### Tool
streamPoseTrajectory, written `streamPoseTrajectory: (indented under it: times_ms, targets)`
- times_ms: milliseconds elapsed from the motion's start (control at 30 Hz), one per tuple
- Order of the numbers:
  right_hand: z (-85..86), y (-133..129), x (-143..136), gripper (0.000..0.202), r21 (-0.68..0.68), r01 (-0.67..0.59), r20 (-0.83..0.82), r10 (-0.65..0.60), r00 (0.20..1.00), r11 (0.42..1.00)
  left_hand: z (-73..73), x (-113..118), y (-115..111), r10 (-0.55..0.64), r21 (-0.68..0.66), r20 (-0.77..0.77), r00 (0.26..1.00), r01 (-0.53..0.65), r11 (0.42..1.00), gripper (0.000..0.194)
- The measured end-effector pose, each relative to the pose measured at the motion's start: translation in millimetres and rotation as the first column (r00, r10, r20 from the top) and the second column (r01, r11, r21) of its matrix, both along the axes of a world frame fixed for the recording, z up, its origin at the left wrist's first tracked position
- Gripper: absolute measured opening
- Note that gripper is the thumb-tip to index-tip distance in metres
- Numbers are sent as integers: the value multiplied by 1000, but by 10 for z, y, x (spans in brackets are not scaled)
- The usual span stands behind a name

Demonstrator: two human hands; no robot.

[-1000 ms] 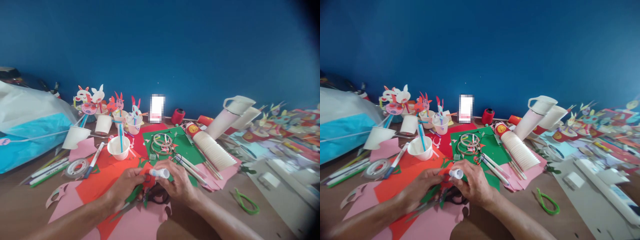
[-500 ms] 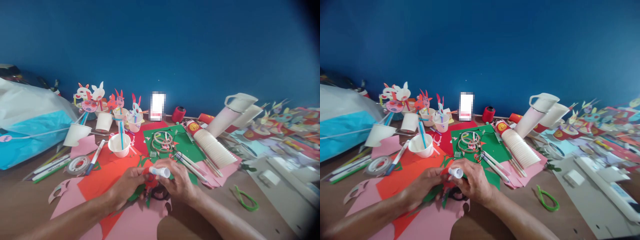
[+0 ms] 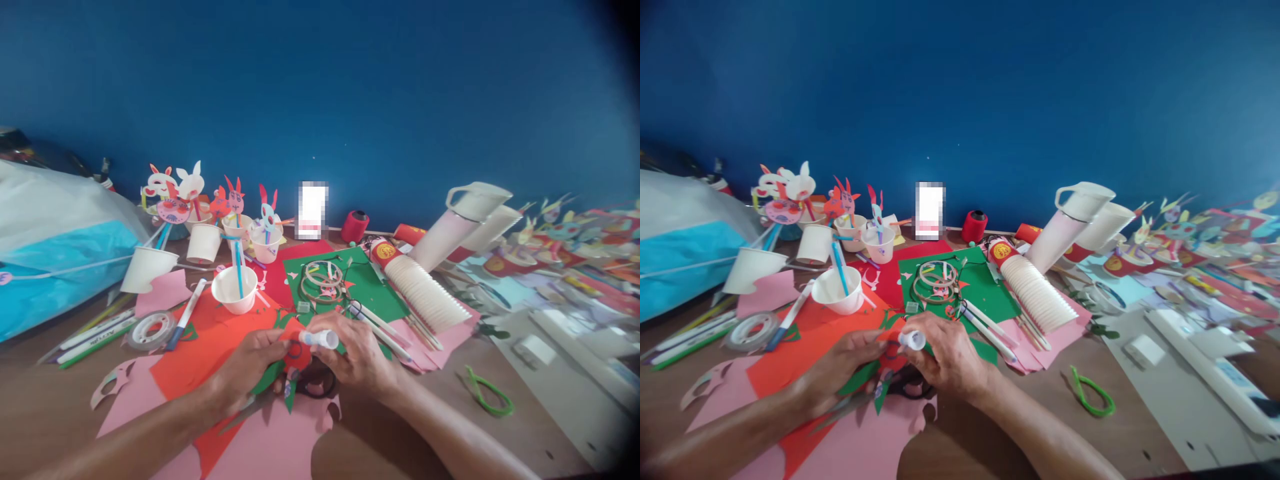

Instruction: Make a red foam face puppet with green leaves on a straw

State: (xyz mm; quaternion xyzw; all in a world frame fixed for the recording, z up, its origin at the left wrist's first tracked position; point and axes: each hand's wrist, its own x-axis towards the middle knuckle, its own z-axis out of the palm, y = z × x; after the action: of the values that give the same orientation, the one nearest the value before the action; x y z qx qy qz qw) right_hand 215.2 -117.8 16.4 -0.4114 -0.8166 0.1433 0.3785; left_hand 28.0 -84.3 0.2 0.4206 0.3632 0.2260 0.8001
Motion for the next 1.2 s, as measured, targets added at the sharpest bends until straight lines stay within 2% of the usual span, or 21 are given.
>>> streamPoseTrajectory:
  times_ms: [333, 500, 833, 1067, 1200]
  targets:
    - [-70, 20, -12, 17, -5, -25, -8, 25, 1000, 1000, -6, -14, 30, 19, -21, -25, 999, -20, 1000, 25]
    - [-83, 13, -53, 17, 60, -51, -37, 53, 998, 997, 13, -2, 18, -10, -64, -25, 1000, 8, 998, 24]
    - [-39, -7, -102, 20, 123, -66, -42, 72, 997, 990, 97, 39, -70, -69, 35, -89, 994, 72, 997, 26]
    - [-24, 10, -22, 17, 54, -60, 14, 59, 998, 997, 80, 24, -28, -32, 15, 27, 999, 31, 999, 25]
    - [-43, 27, 18, 17, 24, -33, 48, 31, 998, 999, 57, 1, 4, -20, 14, 14, 1000, 20, 1000, 26]
